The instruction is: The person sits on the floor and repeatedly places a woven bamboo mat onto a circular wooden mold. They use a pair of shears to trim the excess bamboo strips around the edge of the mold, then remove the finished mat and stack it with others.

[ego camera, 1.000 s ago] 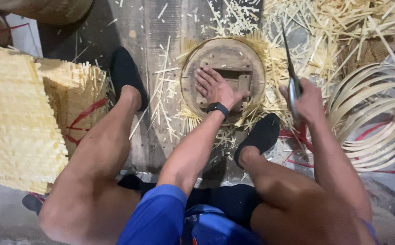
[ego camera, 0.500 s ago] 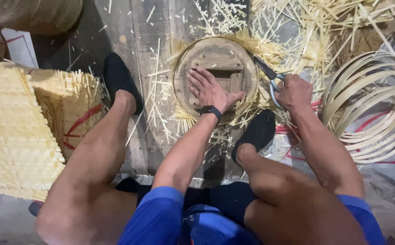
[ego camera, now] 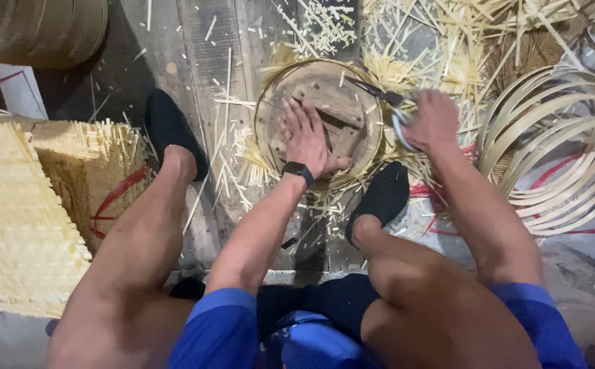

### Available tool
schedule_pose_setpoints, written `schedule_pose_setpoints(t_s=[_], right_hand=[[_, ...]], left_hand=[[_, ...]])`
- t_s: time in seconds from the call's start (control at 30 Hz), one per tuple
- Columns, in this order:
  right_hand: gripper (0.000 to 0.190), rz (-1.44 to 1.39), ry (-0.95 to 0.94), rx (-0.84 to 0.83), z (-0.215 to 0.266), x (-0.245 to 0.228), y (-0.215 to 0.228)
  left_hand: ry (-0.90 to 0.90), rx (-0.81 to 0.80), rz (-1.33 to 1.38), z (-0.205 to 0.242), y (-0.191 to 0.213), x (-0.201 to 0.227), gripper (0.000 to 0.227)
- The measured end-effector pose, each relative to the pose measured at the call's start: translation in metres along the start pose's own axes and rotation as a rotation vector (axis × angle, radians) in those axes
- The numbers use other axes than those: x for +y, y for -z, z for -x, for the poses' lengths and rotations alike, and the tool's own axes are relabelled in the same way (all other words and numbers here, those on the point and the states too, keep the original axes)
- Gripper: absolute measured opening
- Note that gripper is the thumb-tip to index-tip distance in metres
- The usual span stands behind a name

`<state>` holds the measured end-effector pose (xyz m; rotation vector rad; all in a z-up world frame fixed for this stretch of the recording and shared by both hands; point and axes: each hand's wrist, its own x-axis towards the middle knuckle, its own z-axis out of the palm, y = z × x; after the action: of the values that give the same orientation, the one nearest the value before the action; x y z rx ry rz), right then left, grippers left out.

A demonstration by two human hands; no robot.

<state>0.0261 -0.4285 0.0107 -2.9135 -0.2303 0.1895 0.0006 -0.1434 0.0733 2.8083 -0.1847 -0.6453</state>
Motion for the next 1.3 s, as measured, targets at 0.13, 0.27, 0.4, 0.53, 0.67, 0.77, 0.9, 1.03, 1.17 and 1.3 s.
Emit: schedule_pose_setpoints(t_s=[0.13, 0.27, 0.4, 0.53, 0.67, 0.77, 0.9, 1.03, 1.17, 1.3], right_hand=[[0.035, 0.072, 0.046, -0.093, -0.018, -0.005, -0.006], [0.05, 0.049, -0.276, -0.57, 0.003, 0.033, 0.016], [0.059, 0.016, -0.063, -0.238, 0.002, 0.025, 0.021], [0.052, 0.171, 0.085, -0.151, -0.032, -0.007, 0.004], [0.037, 0.001, -0.103, -0.47, -0.018, 0.008, 0.006], [0.034, 0.096, 0.004, -0.253, 0.009, 0.024, 0.01], [0.046, 0.048, 0.056, -0.07, -0.009, 0.006, 0.001], [0.037, 0.091, 0.01, -0.218, -0.038, -0.011, -0.005], [0.035, 0.086, -0.02, -0.42, -0.021, 0.013, 0.015], [0.041, 0.12, 0.015, -0.269, -0.014, 0.012, 0.011]], left_hand=[[-0.051, -0.051, -0.018, 0.001, 0.006, -0.009, 0.162], [-0.283, -0.108, -0.181, -0.002, 0.014, -0.026, 0.163], [-0.292, -0.114, -0.154, -0.004, 0.014, -0.029, 0.163], [-0.342, -0.147, -0.207, -0.005, 0.013, -0.036, 0.163], [-0.448, -0.124, -0.217, -0.004, 0.011, -0.05, 0.162], [-0.274, -0.016, 0.193, -0.004, -0.01, -0.035, 0.147], [0.003, 0.241, 0.179, -0.012, -0.048, 0.015, 0.139], [-0.014, 0.297, 0.233, -0.007, -0.052, 0.02, 0.132], [-0.2, 0.151, 0.258, 0.003, -0.031, -0.004, 0.134], [-0.263, 0.138, 0.255, 0.01, -0.029, -0.006, 0.133]])
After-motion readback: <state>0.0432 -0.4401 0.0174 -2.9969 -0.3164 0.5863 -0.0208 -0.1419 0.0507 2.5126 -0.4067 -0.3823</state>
